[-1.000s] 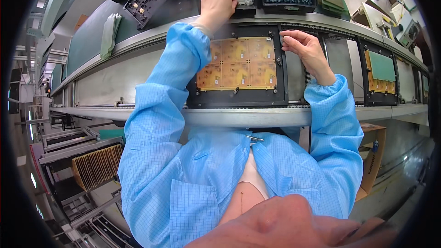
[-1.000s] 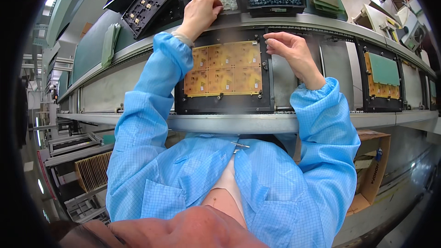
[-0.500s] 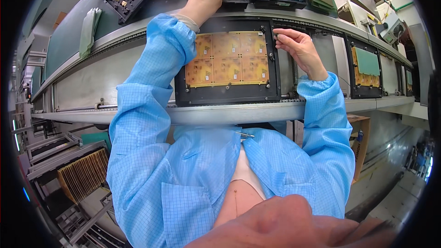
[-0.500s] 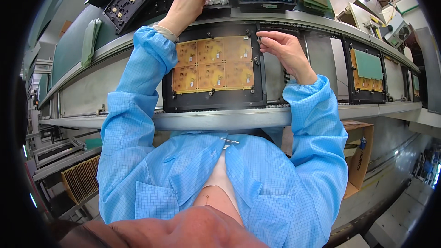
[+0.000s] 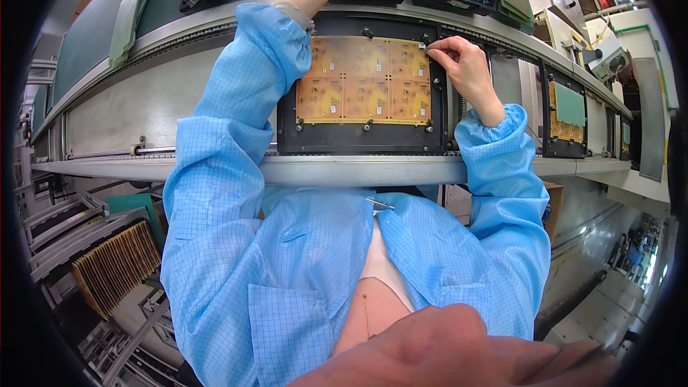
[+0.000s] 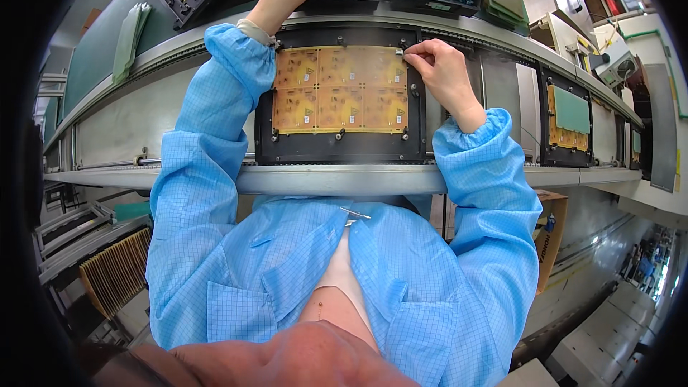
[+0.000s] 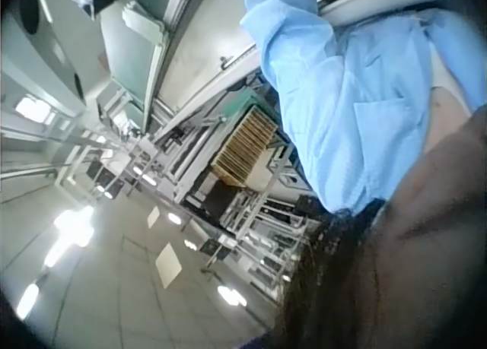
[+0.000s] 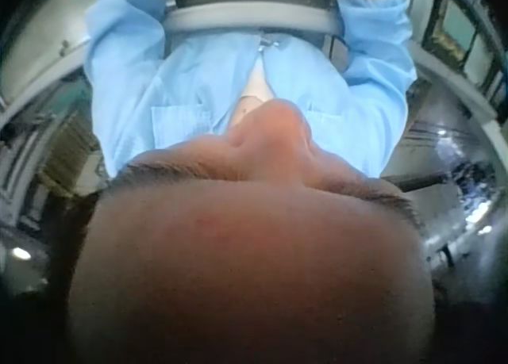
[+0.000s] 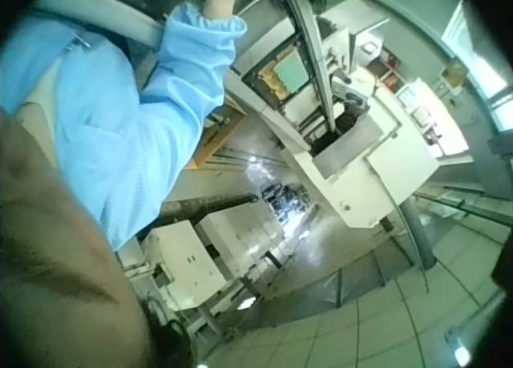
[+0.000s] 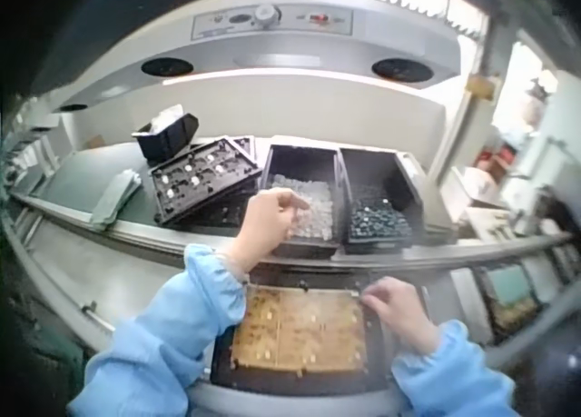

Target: Manual assembly of electronic components onto printed circuit boards at an assembly line station.

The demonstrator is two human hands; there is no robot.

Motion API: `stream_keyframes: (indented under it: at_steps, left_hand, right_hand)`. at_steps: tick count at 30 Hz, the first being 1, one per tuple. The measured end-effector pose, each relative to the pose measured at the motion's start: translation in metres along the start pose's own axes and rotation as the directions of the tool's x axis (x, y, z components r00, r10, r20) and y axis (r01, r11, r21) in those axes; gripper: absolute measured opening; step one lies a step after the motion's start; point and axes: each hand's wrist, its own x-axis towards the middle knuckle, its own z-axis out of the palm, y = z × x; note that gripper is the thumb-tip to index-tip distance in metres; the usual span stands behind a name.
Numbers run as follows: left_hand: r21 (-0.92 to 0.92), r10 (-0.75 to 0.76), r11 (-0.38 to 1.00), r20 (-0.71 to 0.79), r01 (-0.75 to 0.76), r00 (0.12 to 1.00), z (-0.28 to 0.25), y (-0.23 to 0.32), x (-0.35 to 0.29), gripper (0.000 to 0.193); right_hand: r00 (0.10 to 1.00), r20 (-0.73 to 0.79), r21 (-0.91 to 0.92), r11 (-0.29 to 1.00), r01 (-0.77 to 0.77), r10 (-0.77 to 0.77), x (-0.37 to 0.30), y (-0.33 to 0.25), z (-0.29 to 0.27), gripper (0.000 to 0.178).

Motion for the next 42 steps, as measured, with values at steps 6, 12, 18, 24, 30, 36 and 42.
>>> stream_keyframes:
  at_steps: [6,12,18,24,30,36,42]
  left_hand:
    - [-0.447,0.116,0.892,0.082,-0.068,0.990,-0.004,-0.010,0.000,0.017]
    - [-0.233,-0.031,0.971,0.064,0.046,0.997,-0.002,-0.002,0.002,0.014]
    - [-0.167,0.150,0.972,-0.086,-0.162,0.985,-0.004,0.014,-0.006,0.010]
    - [-0.194,-0.103,0.975,0.021,0.105,0.994,-0.018,0.015,-0.023,0.013]
    - [-0.242,-0.055,0.966,0.131,0.085,0.990,-0.033,-0.005,-0.043,0.017]
    - [-0.223,-0.157,0.952,0.229,0.209,0.961,-0.035,0.003,-0.069,0.018]
    - [-0.150,-0.207,0.947,0.387,0.283,0.899,-0.004,0.021,-0.091,0.016]
  right_hand:
    - [0.999,0.024,-0.092,0.995,0.047,-0.044,0.000,-0.007,-0.004,0.013]
    - [0.998,-0.007,-0.162,0.985,0.054,-0.056,-0.001,-0.007,-0.002,0.013]
    - [0.992,-0.108,-0.267,0.963,0.037,-0.068,-0.005,-0.012,0.007,0.012]
    - [0.984,-0.110,-0.291,0.951,0.105,-0.142,-0.007,-0.010,0.011,0.011]
    - [0.971,-0.051,-0.345,0.916,0.203,-0.234,-0.003,-0.006,0.006,0.012]
    - [0.873,-0.256,-0.370,0.877,0.308,-0.414,0.049,0.001,-0.029,0.014]
    - [0.825,-0.150,-0.755,0.602,0.260,-0.544,0.116,0.007,-0.027,0.016]
